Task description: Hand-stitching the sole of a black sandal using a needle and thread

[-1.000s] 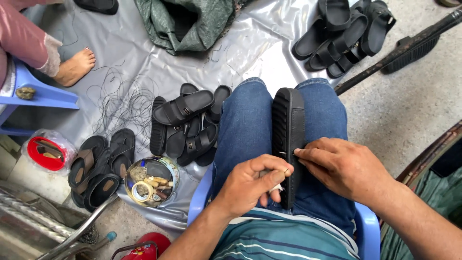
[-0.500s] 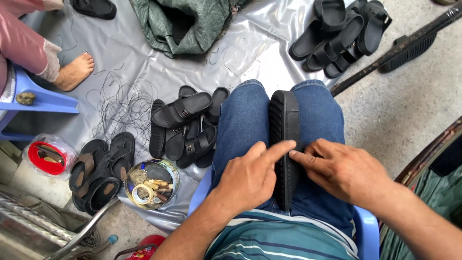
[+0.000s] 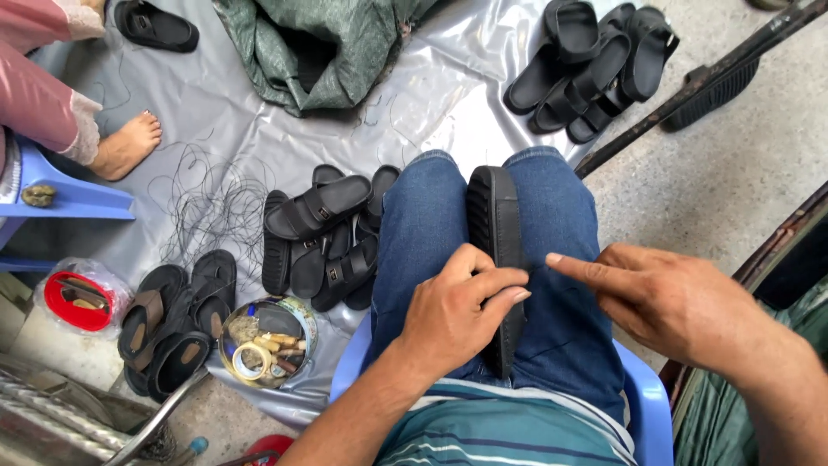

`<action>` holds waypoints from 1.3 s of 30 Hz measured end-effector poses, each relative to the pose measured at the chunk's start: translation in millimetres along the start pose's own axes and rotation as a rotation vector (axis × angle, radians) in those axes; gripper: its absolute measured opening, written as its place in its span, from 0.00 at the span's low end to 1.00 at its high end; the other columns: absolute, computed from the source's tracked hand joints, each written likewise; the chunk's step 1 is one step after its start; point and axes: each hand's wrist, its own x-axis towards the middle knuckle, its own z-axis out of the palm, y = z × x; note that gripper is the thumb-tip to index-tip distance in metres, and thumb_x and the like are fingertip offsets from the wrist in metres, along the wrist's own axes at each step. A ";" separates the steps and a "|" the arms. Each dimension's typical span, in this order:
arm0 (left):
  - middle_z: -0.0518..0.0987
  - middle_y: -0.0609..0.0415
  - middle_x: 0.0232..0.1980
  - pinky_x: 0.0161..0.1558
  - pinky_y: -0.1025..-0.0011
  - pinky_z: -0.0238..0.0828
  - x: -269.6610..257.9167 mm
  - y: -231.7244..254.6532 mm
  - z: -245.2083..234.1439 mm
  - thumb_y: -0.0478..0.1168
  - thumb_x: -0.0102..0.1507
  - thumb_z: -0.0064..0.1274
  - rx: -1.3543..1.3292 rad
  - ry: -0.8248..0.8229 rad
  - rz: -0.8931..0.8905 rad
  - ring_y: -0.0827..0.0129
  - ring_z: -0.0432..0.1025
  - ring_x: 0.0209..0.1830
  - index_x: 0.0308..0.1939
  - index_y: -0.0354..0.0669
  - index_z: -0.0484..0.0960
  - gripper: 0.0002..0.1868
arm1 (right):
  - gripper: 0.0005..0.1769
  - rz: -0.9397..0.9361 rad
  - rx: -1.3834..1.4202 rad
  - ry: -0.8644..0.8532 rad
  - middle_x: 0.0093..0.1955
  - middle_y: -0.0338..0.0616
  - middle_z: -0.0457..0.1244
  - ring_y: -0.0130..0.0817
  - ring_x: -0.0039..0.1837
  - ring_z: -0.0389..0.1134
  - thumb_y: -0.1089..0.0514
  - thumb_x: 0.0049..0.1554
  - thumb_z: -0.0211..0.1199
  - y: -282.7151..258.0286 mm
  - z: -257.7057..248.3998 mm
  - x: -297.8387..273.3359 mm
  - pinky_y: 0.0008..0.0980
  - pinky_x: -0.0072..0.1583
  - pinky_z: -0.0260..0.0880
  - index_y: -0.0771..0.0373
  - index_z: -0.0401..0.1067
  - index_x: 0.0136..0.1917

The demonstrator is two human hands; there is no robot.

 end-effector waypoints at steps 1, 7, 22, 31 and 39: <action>0.67 0.63 0.37 0.26 0.61 0.71 0.8 0.6 0.2 0.50 0.57 0.49 -0.014 -0.005 -0.014 0.69 0.72 0.34 0.44 0.61 0.78 0.12 | 0.33 0.001 0.062 -0.014 0.40 0.27 0.59 0.30 0.39 0.66 0.47 0.51 0.47 -0.7 0.5 1.7 0.34 0.37 0.68 0.28 0.47 0.70; 0.68 0.65 0.34 0.26 0.65 0.70 1.2 2.8 2.5 0.48 0.57 0.50 -0.052 0.029 -0.013 0.72 0.71 0.31 0.39 0.59 0.79 0.08 | 0.32 -0.036 0.222 0.044 0.40 0.27 0.61 0.29 0.38 0.66 0.51 0.51 0.48 -5.7 -3.8 5.2 0.31 0.38 0.68 0.34 0.50 0.69; 0.68 0.52 0.39 0.36 0.69 0.67 -25.0 -11.6 16.6 0.42 0.61 0.44 -0.332 0.218 0.117 0.64 0.69 0.36 0.36 0.48 0.74 0.05 | 0.10 -0.263 0.353 0.349 0.33 0.33 0.59 0.31 0.34 0.64 0.47 0.54 0.50 -38.3 2.6 26.5 0.32 0.33 0.63 0.53 0.66 0.38; 0.67 0.50 0.51 0.20 0.63 0.71 -40.1 -20.6 28.4 0.40 0.58 0.52 -0.097 0.285 0.168 0.62 0.72 0.31 0.38 0.52 0.75 0.05 | 0.09 0.150 0.773 0.121 0.36 0.36 0.66 0.31 0.37 0.68 0.53 0.45 0.60 -23.5 34.7 14.2 0.33 0.39 0.67 0.53 0.75 0.40; 0.66 0.52 0.57 0.35 0.57 0.70 -32.4 -13.8 -12.6 0.45 0.60 0.40 -0.107 0.016 -0.006 0.57 0.73 0.40 0.52 0.53 0.67 0.16 | 0.17 0.012 0.073 0.944 0.58 0.61 0.62 0.53 0.61 0.60 0.68 0.60 0.63 31.2 28.1 -4.8 0.45 0.62 0.60 0.75 0.69 0.62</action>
